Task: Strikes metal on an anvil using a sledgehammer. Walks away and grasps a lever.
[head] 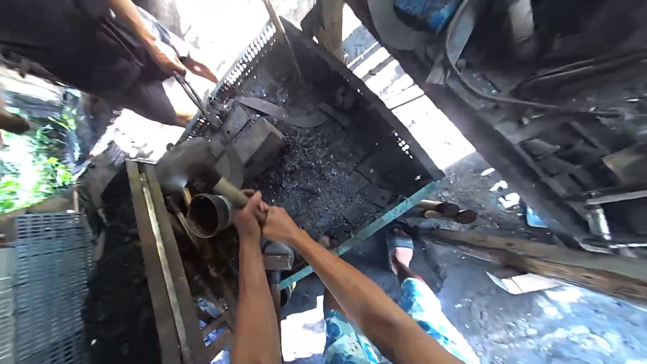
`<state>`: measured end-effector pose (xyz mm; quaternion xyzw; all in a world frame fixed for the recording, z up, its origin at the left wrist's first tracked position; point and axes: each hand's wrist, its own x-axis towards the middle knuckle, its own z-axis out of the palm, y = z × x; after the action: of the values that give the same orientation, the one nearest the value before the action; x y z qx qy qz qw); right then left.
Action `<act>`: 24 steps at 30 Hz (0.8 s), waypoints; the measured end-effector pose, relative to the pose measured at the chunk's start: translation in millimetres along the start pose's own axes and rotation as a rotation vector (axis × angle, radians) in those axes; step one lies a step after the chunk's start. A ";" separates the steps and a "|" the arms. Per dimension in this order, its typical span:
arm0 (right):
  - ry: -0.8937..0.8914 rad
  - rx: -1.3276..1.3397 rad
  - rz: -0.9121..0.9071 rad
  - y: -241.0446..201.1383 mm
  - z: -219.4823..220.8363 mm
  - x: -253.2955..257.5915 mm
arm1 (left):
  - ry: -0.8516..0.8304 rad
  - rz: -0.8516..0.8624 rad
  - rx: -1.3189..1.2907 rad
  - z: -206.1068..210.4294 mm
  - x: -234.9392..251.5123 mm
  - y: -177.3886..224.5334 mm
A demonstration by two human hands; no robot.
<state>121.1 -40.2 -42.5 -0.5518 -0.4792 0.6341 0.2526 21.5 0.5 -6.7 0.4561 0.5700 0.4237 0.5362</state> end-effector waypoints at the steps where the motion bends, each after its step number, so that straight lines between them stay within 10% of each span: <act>1: 0.029 -0.012 -0.096 -13.0 3.4 -25.4 | -0.016 0.091 -0.024 0.2 -25.7 25.4; 6: 0.104 0.099 -0.589 -111.1 5.1 -137.7 | -0.133 0.468 0.002 5.0 -148.8 174.6; 11: 0.147 -0.045 -0.807 -214.8 -35.7 -117.5 | -0.292 0.800 0.144 2.5 -111.0 268.9; 14: 0.205 -0.074 -0.694 -183.2 -43.2 -41.9 | -0.220 0.730 0.082 1.7 -33.6 213.2; 19: 0.022 0.004 0.097 1.1 1.0 6.0 | -0.021 -0.032 -0.056 -6.4 15.8 -23.8; 24: 0.010 -0.174 -0.292 -60.3 3.5 -101.5 | -0.124 0.300 -0.236 -12.7 -104.6 85.3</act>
<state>131.9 -102.6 57.2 -0.4991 -0.6062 0.5441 0.2955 15.4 -82.2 100.6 0.4951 0.4078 0.5337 0.5511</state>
